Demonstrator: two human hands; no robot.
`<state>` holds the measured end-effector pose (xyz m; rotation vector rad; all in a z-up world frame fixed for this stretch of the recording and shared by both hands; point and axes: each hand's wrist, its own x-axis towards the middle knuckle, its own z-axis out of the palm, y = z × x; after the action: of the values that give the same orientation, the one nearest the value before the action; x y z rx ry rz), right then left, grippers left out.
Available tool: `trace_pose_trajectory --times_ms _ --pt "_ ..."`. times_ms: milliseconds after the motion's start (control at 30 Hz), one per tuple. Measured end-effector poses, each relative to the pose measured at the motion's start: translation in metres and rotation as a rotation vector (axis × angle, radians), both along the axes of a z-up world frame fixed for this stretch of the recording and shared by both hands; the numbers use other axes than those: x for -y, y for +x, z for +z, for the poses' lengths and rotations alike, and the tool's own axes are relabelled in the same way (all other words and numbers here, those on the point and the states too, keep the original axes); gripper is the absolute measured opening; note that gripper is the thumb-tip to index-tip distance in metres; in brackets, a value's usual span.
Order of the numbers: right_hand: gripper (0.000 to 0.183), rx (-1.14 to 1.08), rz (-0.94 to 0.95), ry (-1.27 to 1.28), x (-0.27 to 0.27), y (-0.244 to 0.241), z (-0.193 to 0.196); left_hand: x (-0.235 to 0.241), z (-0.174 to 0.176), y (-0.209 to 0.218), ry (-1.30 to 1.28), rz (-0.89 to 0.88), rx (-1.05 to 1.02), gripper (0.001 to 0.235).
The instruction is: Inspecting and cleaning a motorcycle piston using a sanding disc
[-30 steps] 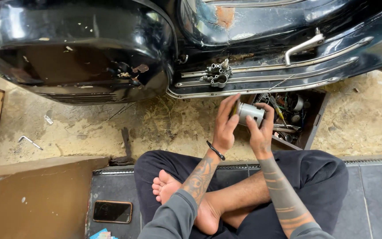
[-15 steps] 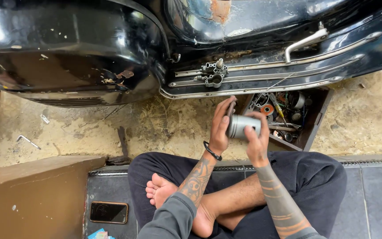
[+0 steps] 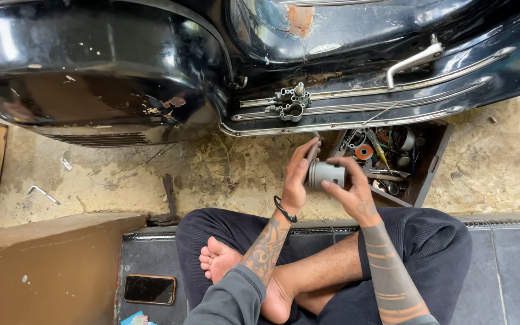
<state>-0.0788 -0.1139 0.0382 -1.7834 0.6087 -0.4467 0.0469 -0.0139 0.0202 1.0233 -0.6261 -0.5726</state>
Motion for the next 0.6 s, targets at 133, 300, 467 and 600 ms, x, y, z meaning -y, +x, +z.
trace_pose_trajectory --times_ms 133,300,467,600 --pt "0.055 0.075 -0.19 -0.112 -0.001 0.006 -0.001 0.005 -0.008 -0.005 0.018 0.012 0.072 0.053" --pt "0.055 0.118 -0.022 -0.08 -0.011 -0.006 0.003 0.001 0.0 -0.003 -0.049 -0.001 -0.056 0.056" --pt "0.055 0.066 -0.124 -0.181 -0.007 -0.001 -0.008 0.001 -0.009 -0.008 -0.033 0.004 -0.03 0.052" --pt "0.053 0.144 -0.084 -0.179 -0.012 0.002 0.02 -0.002 0.003 -0.01 -0.018 0.004 -0.037 0.054"
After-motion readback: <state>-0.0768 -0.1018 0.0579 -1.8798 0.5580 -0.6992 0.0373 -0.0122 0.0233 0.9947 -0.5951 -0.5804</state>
